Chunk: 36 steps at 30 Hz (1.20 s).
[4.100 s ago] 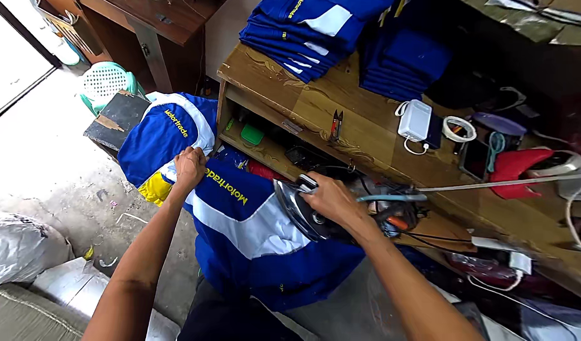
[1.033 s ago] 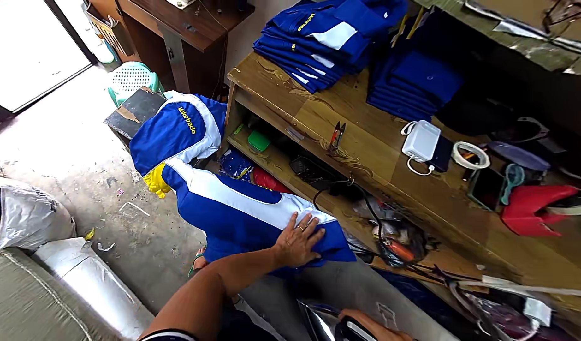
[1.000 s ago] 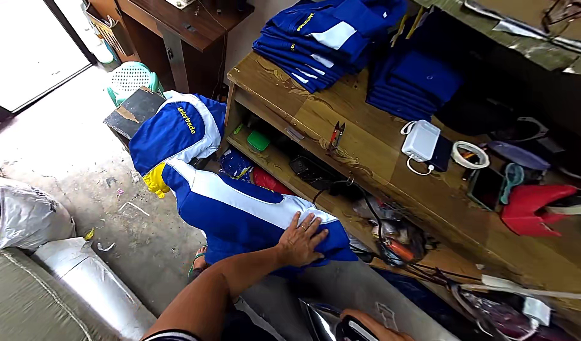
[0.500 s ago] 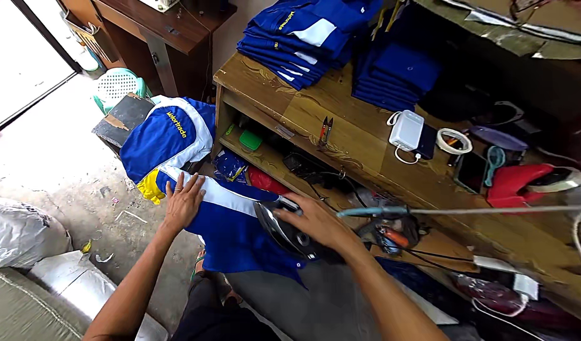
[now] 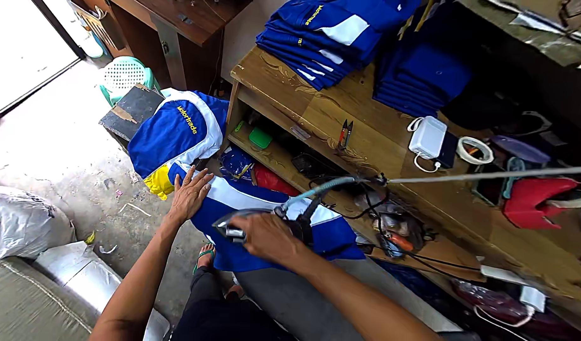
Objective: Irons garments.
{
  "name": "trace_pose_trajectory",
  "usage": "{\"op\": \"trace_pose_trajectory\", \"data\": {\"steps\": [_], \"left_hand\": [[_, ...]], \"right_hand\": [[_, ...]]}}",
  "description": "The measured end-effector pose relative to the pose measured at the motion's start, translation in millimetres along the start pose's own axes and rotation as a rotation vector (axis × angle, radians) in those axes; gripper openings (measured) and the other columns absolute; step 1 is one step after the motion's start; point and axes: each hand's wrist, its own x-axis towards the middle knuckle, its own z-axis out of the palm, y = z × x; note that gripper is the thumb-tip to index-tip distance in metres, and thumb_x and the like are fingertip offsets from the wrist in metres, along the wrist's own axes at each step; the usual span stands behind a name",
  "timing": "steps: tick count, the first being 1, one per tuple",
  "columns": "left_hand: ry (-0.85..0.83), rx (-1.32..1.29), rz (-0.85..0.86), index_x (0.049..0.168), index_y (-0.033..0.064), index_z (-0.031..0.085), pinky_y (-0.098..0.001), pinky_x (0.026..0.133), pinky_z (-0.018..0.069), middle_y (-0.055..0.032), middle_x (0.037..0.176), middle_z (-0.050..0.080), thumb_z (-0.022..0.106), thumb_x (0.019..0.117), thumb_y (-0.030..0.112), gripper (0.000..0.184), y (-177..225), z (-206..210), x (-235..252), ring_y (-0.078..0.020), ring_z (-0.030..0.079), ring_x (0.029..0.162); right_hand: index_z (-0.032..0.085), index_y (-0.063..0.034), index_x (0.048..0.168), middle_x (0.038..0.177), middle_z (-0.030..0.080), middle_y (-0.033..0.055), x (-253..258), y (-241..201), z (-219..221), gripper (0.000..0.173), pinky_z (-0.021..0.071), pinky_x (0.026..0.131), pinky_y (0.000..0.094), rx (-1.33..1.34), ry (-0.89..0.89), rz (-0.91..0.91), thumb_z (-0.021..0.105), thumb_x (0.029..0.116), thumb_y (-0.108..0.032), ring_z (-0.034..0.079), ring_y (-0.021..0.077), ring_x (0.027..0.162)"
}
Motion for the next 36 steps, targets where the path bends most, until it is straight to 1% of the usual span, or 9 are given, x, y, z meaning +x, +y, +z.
{"op": "trace_pose_trajectory", "data": {"steps": [3,7,10,16,22,27,29,31,36], "left_hand": [[0.039,0.026,0.016,0.149,0.0364,0.055,-0.0729,0.12,0.0033,0.0097,0.161,0.044,0.02,0.1098,0.049,0.054,0,3,7,-0.0273,0.02,0.158],[0.09,0.09,0.07,0.138,0.0302,0.065,-0.0726,0.12,0.0058,0.0056,0.157,0.05,0.023,0.1096,0.048,0.054,-9,1,25,-0.0298,0.028,0.155],[0.1,0.158,0.106,0.129,0.0233,0.071,-0.0713,0.121,0.0086,0.001,0.154,0.054,0.023,0.1088,0.048,0.057,-20,-9,42,-0.0338,0.032,0.153],[0.22,0.143,-0.043,0.131,0.0191,0.07,-0.0678,0.121,0.0149,-0.0082,0.154,0.052,0.026,0.1085,0.05,0.058,-29,-13,51,-0.0402,0.031,0.152],[0.086,0.123,-0.104,0.127,0.0171,0.072,-0.068,0.121,0.0174,-0.0055,0.149,0.058,0.023,0.1091,0.048,0.06,-31,-16,53,-0.036,0.037,0.15],[0.091,0.081,-0.099,0.117,0.0122,0.075,-0.063,0.119,0.0253,-0.0085,0.137,0.066,0.026,0.1084,0.047,0.06,-30,-16,54,-0.0337,0.049,0.141],[0.082,0.068,-0.104,0.101,0.0055,0.075,-0.0603,0.107,0.041,-0.0156,0.113,0.072,0.031,0.1078,0.045,0.059,-28,-20,55,-0.0358,0.064,0.118],[0.054,0.058,-0.108,0.087,0.0008,0.07,-0.0601,0.092,0.0491,-0.0198,0.095,0.071,0.035,0.107,0.043,0.058,-27,-22,57,-0.0388,0.068,0.101],[0.041,0.086,-0.108,0.084,-0.0017,0.07,-0.0623,0.091,0.0494,-0.0226,0.095,0.071,0.036,0.1076,0.039,0.058,-25,-33,68,-0.0423,0.068,0.104]], "right_hand": [[0.064,-0.0155,0.12,0.08,0.067,0.0172,-28,-6,22,0.031,0.0523,0.062,0.0563,-0.06,-0.025,-0.035,0.067,0.0898,-0.015,0.069,0.0395,0.074],[0.061,-0.0207,0.132,0.089,0.071,0.0171,-44,7,13,0.043,0.0528,0.068,0.0581,0.009,-0.128,0.027,0.067,0.0896,-0.017,0.07,0.0395,0.082],[0.061,-0.0231,0.135,0.088,0.071,0.0168,-46,13,-7,0.047,0.0523,0.066,0.0584,0.044,-0.062,0.097,0.067,0.0879,-0.019,0.07,0.0397,0.081],[0.065,-0.0215,0.129,0.094,0.072,0.0158,17,25,-49,0.038,0.0522,0.071,0.0604,0.014,0.092,0.137,0.063,0.0911,-0.02,0.07,0.0391,0.088],[0.066,-0.0209,0.123,0.09,0.071,0.0137,66,4,-48,0.033,0.0516,0.066,0.0584,-0.112,0.031,-0.035,0.064,0.0903,-0.018,0.07,0.0368,0.083],[0.064,-0.0132,0.12,0.084,0.068,0.0199,16,-31,-5,0.026,0.0518,0.066,0.0601,-0.118,-0.069,-0.128,0.063,0.094,-0.013,0.069,0.0427,0.079],[0.064,-0.0128,0.117,0.079,0.067,0.018,-8,-33,9,0.022,0.052,0.064,0.0571,-0.123,-0.09,-0.156,0.063,0.0954,-0.015,0.068,0.0403,0.074],[0.063,-0.0134,0.116,0.078,0.066,0.0164,-28,-25,19,0.022,0.0516,0.062,0.0563,-0.094,-0.136,-0.154,0.063,0.0942,-0.015,0.068,0.0389,0.073],[0.065,-0.0211,0.124,0.082,0.07,0.0131,-91,11,32,0.039,0.053,0.063,0.058,0.093,-0.126,-0.007,0.071,0.0857,-0.017,0.07,0.0372,0.076]]}}
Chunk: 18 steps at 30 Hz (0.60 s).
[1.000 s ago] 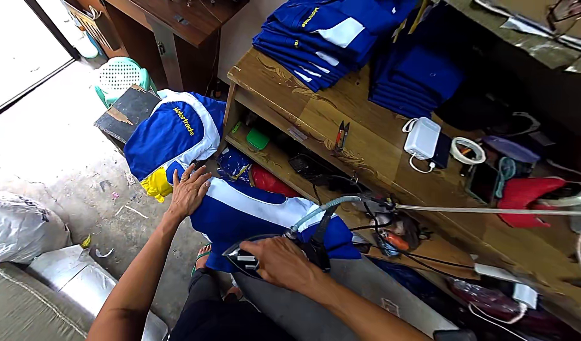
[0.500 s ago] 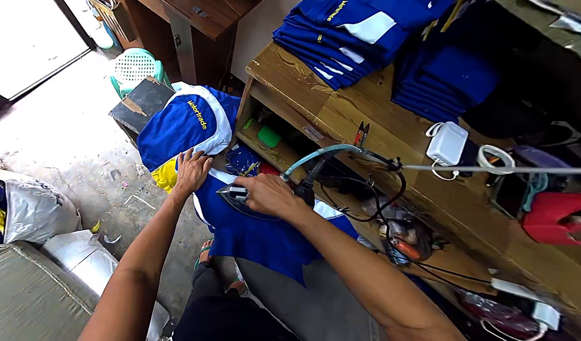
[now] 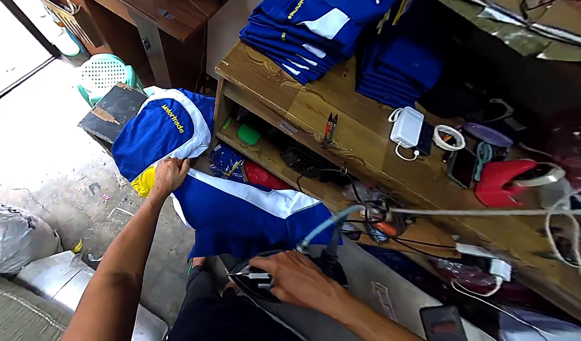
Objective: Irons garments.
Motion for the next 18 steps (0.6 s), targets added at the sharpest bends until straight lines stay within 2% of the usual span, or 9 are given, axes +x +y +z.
{"op": "trace_pose_trajectory", "data": {"steps": [3,5,7,9,11,13,14,15,18], "left_hand": [[0.14,0.105,0.04,0.078,-0.0017,0.068,-0.0622,0.09,0.0497,-0.0225,0.093,0.071,0.038,0.1066,0.037,0.056,-8,-2,11,-0.0437,0.067,0.103],[0.252,0.15,0.062,0.088,-0.0022,0.069,-0.063,0.093,0.0467,-0.0242,0.099,0.069,0.049,0.1039,0.033,0.044,-6,-9,15,-0.0464,0.062,0.107],[0.298,0.088,0.118,0.101,-0.0013,0.069,-0.0643,0.095,0.0459,-0.0262,0.107,0.065,0.059,0.1002,0.033,0.036,18,-18,6,-0.0484,0.059,0.111],[0.19,-0.043,0.29,0.101,-0.0006,0.071,-0.0644,0.098,0.0471,-0.0246,0.108,0.067,0.066,0.0959,0.036,0.037,65,-16,-28,-0.0451,0.061,0.111],[-0.048,-0.077,0.575,0.105,0.0054,0.075,-0.0611,0.104,0.047,-0.0182,0.114,0.072,0.068,0.0955,0.041,0.038,115,9,-85,-0.0383,0.064,0.117],[-0.174,-0.009,0.827,0.115,0.0117,0.072,-0.0609,0.1,0.049,-0.0136,0.118,0.071,0.075,0.0894,0.034,0.034,153,36,-142,-0.037,0.064,0.117],[-0.187,0.045,0.879,0.119,0.0138,0.07,-0.0587,0.1,0.0494,-0.0114,0.12,0.07,0.074,0.0883,0.026,0.034,160,50,-162,-0.035,0.064,0.117],[-0.173,0.076,0.885,0.119,0.0132,0.07,-0.0563,0.099,0.0504,-0.0109,0.119,0.07,0.07,0.0897,0.018,0.03,160,64,-176,-0.0335,0.064,0.116],[-0.075,0.038,0.821,0.105,0.0082,0.072,-0.0467,0.088,0.0566,-0.0119,0.105,0.071,0.059,0.0949,0.006,0.017,156,90,-189,-0.0305,0.069,0.102]], "right_hand": [[0.066,-0.0268,0.127,0.084,0.072,0.0113,-42,17,8,0.041,0.0545,0.065,0.0585,0.114,0.088,0.166,0.073,0.086,-0.024,0.071,0.0352,0.078],[0.068,-0.0281,0.125,0.083,0.073,0.0098,-66,28,9,0.039,0.0556,0.065,0.0577,0.166,0.184,0.258,0.074,0.0865,-0.03,0.072,0.0328,0.076],[0.07,-0.0257,0.125,0.086,0.074,0.0109,-84,40,5,0.039,0.056,0.068,0.058,0.222,0.258,0.332,0.076,0.0863,-0.032,0.073,0.0325,0.078],[0.07,-0.0227,0.125,0.094,0.075,0.0105,-95,56,0,0.04,0.0572,0.074,0.0575,0.26,0.328,0.377,0.076,0.087,-0.033,0.073,0.0308,0.084],[0.07,-0.0203,0.126,0.099,0.075,0.0106,-101,70,-7,0.041,0.0571,0.079,0.0569,0.274,0.394,0.411,0.076,0.0874,-0.034,0.073,0.0293,0.089],[0.069,-0.0197,0.127,0.101,0.075,0.0115,-103,81,-16,0.043,0.056,0.081,0.057,0.257,0.432,0.444,0.075,0.0886,-0.038,0.072,0.0298,0.092],[0.068,-0.0199,0.128,0.101,0.074,0.0118,-102,85,-21,0.044,0.0555,0.081,0.0569,0.239,0.444,0.46,0.074,0.0892,-0.04,0.072,0.0301,0.093],[0.068,-0.0197,0.128,0.102,0.074,0.0123,-100,88,-25,0.045,0.0554,0.082,0.057,0.223,0.459,0.471,0.074,0.0897,-0.042,0.072,0.0306,0.093],[0.068,-0.0181,0.129,0.103,0.074,0.0138,-93,89,-40,0.045,0.0549,0.082,0.0581,0.196,0.513,0.473,0.075,0.0902,-0.04,0.072,0.0325,0.094]]}}
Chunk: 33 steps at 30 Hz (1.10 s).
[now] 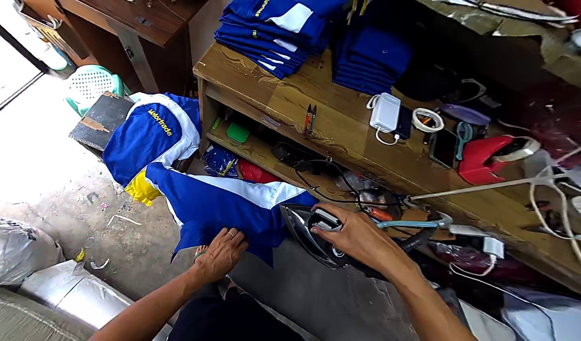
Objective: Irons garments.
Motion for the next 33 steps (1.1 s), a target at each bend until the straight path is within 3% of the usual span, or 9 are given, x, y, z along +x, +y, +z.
{"op": "trace_pose_trajectory", "data": {"steps": [3,7,13,17,21,24,27,29,33], "left_hand": [[0.063,-0.042,-0.073,0.094,0.0053,0.072,-0.044,0.082,0.0588,-0.0129,0.096,0.071,0.061,0.0941,0.009,0.012,7,4,15,-0.0299,0.071,0.094],[0.022,-0.223,-0.186,0.097,0.0008,0.072,-0.0469,0.087,0.0577,-0.017,0.102,0.072,0.057,0.0947,0.008,0.017,29,2,55,-0.0327,0.071,0.101],[-0.275,-0.624,-0.452,0.124,-0.0045,0.066,-0.053,0.107,0.0481,-0.0254,0.128,0.064,0.052,0.101,0.007,0.03,56,3,148,-0.0385,0.061,0.124],[-0.362,-0.819,-0.434,0.135,-0.0047,0.059,-0.0515,0.111,0.045,-0.0259,0.135,0.061,0.057,0.1032,0.013,0.037,39,9,176,-0.0372,0.058,0.128],[-0.01,-0.458,-0.389,0.123,0.005,0.071,-0.0462,0.11,0.0478,-0.0135,0.127,0.069,0.055,0.1031,0.019,0.029,17,-29,132,-0.0268,0.063,0.124],[0.243,-0.109,-0.484,0.115,0.0068,0.075,-0.0537,0.11,0.0459,-0.0125,0.126,0.071,0.054,0.1012,0.015,0.026,-34,-58,80,-0.0311,0.063,0.125],[0.309,0.061,-0.616,0.115,0.0064,0.075,-0.0607,0.107,0.044,-0.0154,0.129,0.069,0.054,0.1005,0.017,0.027,-85,-77,32,-0.04,0.058,0.128],[0.352,0.103,-0.656,0.115,0.0088,0.076,-0.058,0.103,0.0468,-0.0153,0.124,0.07,0.058,0.0991,0.024,0.028,-105,-76,9,-0.0409,0.059,0.123],[0.418,0.141,-0.689,0.114,0.0097,0.076,-0.0531,0.096,0.0502,-0.0189,0.112,0.069,0.061,0.0974,0.03,0.03,-104,-67,-1,-0.0408,0.062,0.11]], "right_hand": [[0.069,-0.0148,0.126,0.103,0.074,0.0145,6,0,-2,0.046,0.0546,0.082,0.0585,0.04,0.084,-0.037,0.075,0.0883,-0.04,0.072,0.032,0.093],[0.069,-0.0103,0.124,0.104,0.073,0.0154,-4,8,-6,0.05,0.0541,0.084,0.0573,0.111,0.163,-0.023,0.077,0.0847,-0.041,0.071,0.0304,0.094],[0.069,-0.0078,0.124,0.108,0.072,0.0184,-50,41,-7,0.057,0.0531,0.082,0.0617,0.137,0.228,0.059,0.078,0.0808,-0.044,0.07,0.0343,0.095],[0.068,-0.0036,0.125,0.107,0.071,0.0235,-81,54,2,0.058,0.0528,0.078,0.0643,0.169,0.185,0.186,0.081,0.0824,-0.04,0.07,0.0383,0.089],[0.068,-0.0024,0.126,0.103,0.072,0.0266,-97,78,46,0.053,0.0514,0.081,0.0682,0.203,0.125,0.319,0.084,0.083,-0.029,0.07,0.0442,0.091],[0.068,-0.001,0.125,0.104,0.071,0.0291,-107,99,86,0.052,0.0493,0.085,0.0705,0.203,0.094,0.404,0.084,0.0838,-0.028,0.069,0.0475,0.096],[0.069,-0.0015,0.124,0.103,0.071,0.0291,-120,110,110,0.05,0.0488,0.084,0.0714,0.195,0.106,0.469,0.083,0.0846,-0.028,0.069,0.049,0.096],[0.069,-0.0035,0.126,0.102,0.072,0.0289,-127,114,116,0.053,0.0489,0.082,0.0722,0.183,0.127,0.483,0.084,0.0836,-0.031,0.069,0.05,0.094],[0.055,-0.0149,0.149,0.113,0.068,0.0296,-123,112,106,0.083,0.05,0.075,0.0732,0.076,0.23,0.354,0.082,0.0803,-0.053,0.067,0.0522,0.093]]}}
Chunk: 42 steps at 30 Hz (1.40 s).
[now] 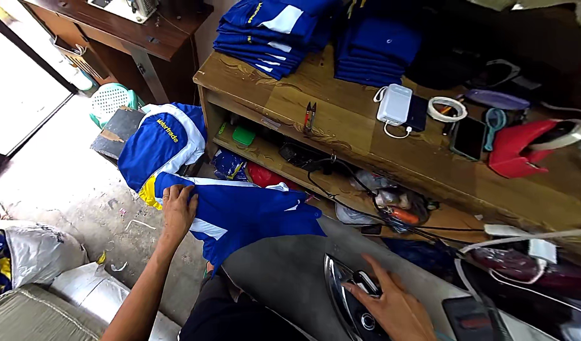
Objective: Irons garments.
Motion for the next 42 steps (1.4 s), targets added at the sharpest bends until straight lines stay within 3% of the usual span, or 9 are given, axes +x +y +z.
{"op": "trace_pose_trajectory", "data": {"steps": [6,12,18,23,25,28,30,34,42], "left_hand": [[0.035,0.044,-0.035,0.116,0.0066,0.073,-0.0536,0.093,0.0521,-0.0203,0.111,0.069,0.059,0.097,0.024,0.03,4,14,-4,-0.0417,0.064,0.108],[0.041,0.107,-0.023,0.117,0.0081,0.074,-0.0546,0.093,0.0518,-0.0191,0.113,0.07,0.058,0.0974,0.024,0.029,-20,1,0,-0.0413,0.064,0.11],[-0.05,0.029,0.001,0.137,0.0058,0.065,-0.0588,0.115,0.0394,-0.015,0.143,0.062,0.044,0.1038,0.014,0.04,-19,17,1,-0.0394,0.052,0.139],[-0.237,0.116,-0.034,0.157,0.016,0.045,-0.069,0.121,0.0153,-0.0066,0.165,0.039,0.028,0.106,0.06,0.069,4,28,-6,-0.0347,0.03,0.155],[-0.285,-0.024,-0.069,0.157,0.0173,0.045,-0.0658,0.124,0.0132,-0.0064,0.165,0.037,0.028,0.107,0.058,0.066,0,18,-3,-0.0327,0.027,0.156],[-0.113,-0.353,-0.113,0.135,0.0049,0.066,-0.0541,0.121,0.0345,-0.0138,0.143,0.062,0.044,0.1068,0.027,0.042,-18,-6,5,-0.0325,0.05,0.141],[0.007,-0.338,-0.117,0.111,0.0066,0.077,-0.0481,0.101,0.049,-0.0128,0.115,0.073,0.056,0.0996,0.021,0.028,-31,-12,4,-0.0304,0.064,0.115],[-0.097,-0.35,-0.176,0.1,0.0076,0.077,-0.0377,0.087,0.0552,-0.008,0.094,0.073,0.065,0.0959,0.025,0.022,-28,-11,4,-0.0195,0.068,0.092],[-0.061,0.075,-0.073,0.101,0.0015,0.07,-0.0521,0.087,0.0534,-0.02,0.1,0.068,0.061,0.0895,0.011,0.017,1,-2,4,-0.0405,0.066,0.101]], "right_hand": [[0.068,-0.0165,0.134,0.134,0.067,0.0113,83,-112,58,0.037,0.052,0.104,0.0519,0.044,0.151,-0.613,0.058,0.1018,-0.03,0.063,0.03,0.125],[0.042,-0.0111,0.157,0.163,0.039,0.0171,125,-196,149,0.069,0.0276,0.12,0.0638,-0.068,-0.092,-0.877,0.066,0.0966,-0.035,0.036,0.0335,0.152],[0.046,-0.022,0.156,0.161,0.045,0.0076,126,-178,163,0.067,0.0388,0.112,0.0553,-0.114,0.055,-0.913,0.051,0.1,-0.058,0.044,0.0271,0.147],[0.044,-0.0244,0.157,0.164,0.04,0.0011,125,-136,150,0.072,0.038,0.113,0.0538,-0.193,0.027,-0.896,0.04,0.1001,-0.068,0.039,0.0267,0.15],[0.052,-0.0249,0.152,0.16,0.047,0.0009,126,-142,136,0.073,0.0378,0.111,0.0571,-0.165,-0.032,-0.874,0.04,0.0977,-0.073,0.044,0.0268,0.146],[0.075,-0.0197,0.123,0.126,0.072,0.0057,137,-167,112,0.057,0.0403,0.104,0.0599,-0.057,-0.027,-0.811,0.045,0.1023,-0.063,0.065,0.0292,0.116],[0.075,-0.0132,0.116,0.114,0.074,0.0084,144,-188,114,0.045,0.0455,0.102,0.0543,0.012,0.048,-0.806,0.049,0.1055,-0.047,0.069,0.0281,0.108],[0.066,-0.0178,0.137,0.142,0.063,0.0077,139,-240,141,0.042,0.045,0.11,0.0501,0.159,0.057,-0.912,0.052,0.1046,-0.041,0.057,0.0254,0.134],[0.043,-0.0343,0.157,0.168,0.033,0.0051,117,-259,187,0.066,0.02,0.119,0.0701,-0.043,0.022,-1.018,0.045,0.099,-0.065,0.026,0.0363,0.155]]}}
